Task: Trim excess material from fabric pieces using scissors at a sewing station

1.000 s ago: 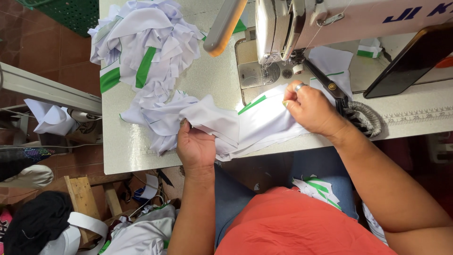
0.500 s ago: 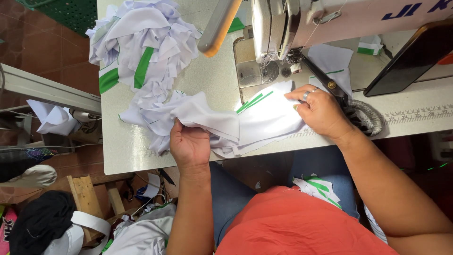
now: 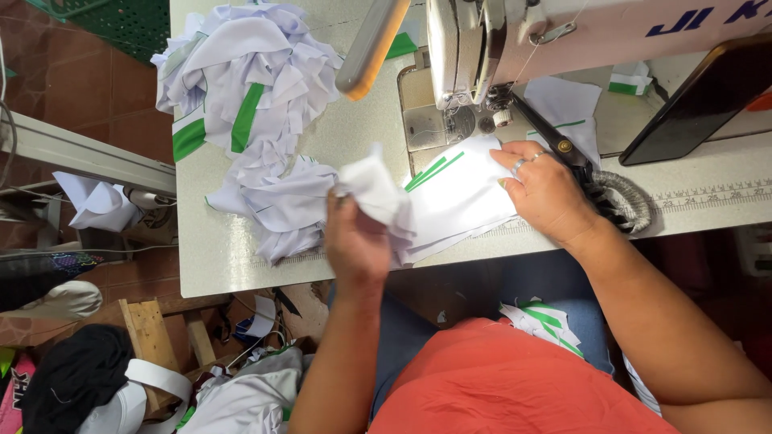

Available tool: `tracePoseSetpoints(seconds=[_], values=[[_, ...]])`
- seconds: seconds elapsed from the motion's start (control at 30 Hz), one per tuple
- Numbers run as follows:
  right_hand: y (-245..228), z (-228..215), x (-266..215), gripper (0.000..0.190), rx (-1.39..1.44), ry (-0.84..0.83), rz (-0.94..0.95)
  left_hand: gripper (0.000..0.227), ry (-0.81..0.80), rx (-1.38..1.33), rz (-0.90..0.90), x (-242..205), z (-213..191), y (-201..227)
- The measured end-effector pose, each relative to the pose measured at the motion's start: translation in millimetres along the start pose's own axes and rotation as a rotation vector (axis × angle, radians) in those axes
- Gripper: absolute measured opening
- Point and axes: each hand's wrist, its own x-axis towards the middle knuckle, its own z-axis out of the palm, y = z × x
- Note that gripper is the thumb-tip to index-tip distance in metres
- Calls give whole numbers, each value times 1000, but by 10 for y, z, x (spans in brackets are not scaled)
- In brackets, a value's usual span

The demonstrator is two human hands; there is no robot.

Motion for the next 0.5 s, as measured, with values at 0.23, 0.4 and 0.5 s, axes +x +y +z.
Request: tracePoseSetpoints(seconds=[0.23,0.4,0.5], values=[[-86,-74,-220,37,35,218,91,24,-699,1089,222,-182,787,-536],[110,-174,-324,30,85,294,97,28,-742,1386,456,-162,472,-860],[-70,-229,-314,30,-4,383,-77,32,-681,1482,632,-38,268,-801]])
